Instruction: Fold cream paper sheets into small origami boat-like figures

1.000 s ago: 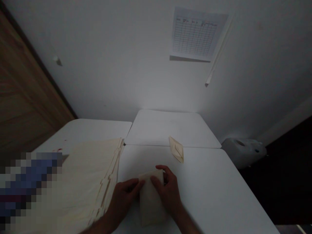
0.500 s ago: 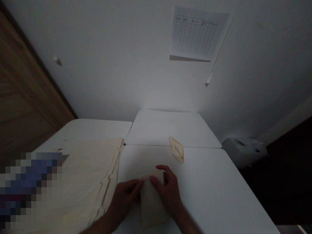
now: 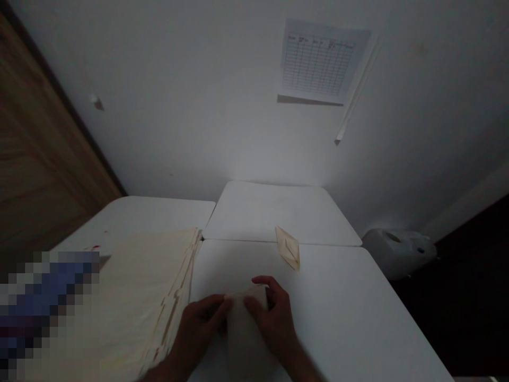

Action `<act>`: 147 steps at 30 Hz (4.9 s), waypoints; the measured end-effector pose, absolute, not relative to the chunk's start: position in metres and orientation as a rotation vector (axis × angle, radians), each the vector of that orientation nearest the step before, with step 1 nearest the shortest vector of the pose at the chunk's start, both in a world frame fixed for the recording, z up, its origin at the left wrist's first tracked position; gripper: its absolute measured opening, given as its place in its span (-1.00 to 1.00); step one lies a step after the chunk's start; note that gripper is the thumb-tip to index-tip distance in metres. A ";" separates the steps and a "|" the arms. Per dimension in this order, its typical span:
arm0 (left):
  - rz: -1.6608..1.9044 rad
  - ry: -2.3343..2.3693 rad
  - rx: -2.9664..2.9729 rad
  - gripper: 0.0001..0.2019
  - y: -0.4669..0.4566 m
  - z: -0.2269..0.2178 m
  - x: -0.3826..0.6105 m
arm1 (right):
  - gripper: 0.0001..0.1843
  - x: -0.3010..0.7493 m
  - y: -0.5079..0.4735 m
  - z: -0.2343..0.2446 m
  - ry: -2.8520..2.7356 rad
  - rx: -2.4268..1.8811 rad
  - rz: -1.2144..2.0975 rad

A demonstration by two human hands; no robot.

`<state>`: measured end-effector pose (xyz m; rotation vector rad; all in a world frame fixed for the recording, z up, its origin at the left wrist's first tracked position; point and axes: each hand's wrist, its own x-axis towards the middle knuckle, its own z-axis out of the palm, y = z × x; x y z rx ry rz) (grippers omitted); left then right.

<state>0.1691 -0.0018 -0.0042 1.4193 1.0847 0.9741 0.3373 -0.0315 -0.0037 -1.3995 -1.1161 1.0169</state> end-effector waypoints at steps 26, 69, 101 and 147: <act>1.036 1.135 1.436 -0.75 -0.004 0.002 0.168 | -0.60 0.337 -0.032 -0.003 -1.142 -1.413 0.999; 0.926 1.042 1.351 -0.68 -0.005 -0.001 0.169 | -0.75 0.380 -0.033 0.019 -1.600 -1.415 1.011; 0.975 1.051 1.414 -0.71 -0.005 -0.001 0.167 | -0.70 0.385 -0.027 0.011 -1.368 -1.256 1.258; 1.144 1.162 1.560 -0.79 -0.009 0.002 0.163 | -0.67 0.389 -0.026 0.011 -1.289 -1.246 1.300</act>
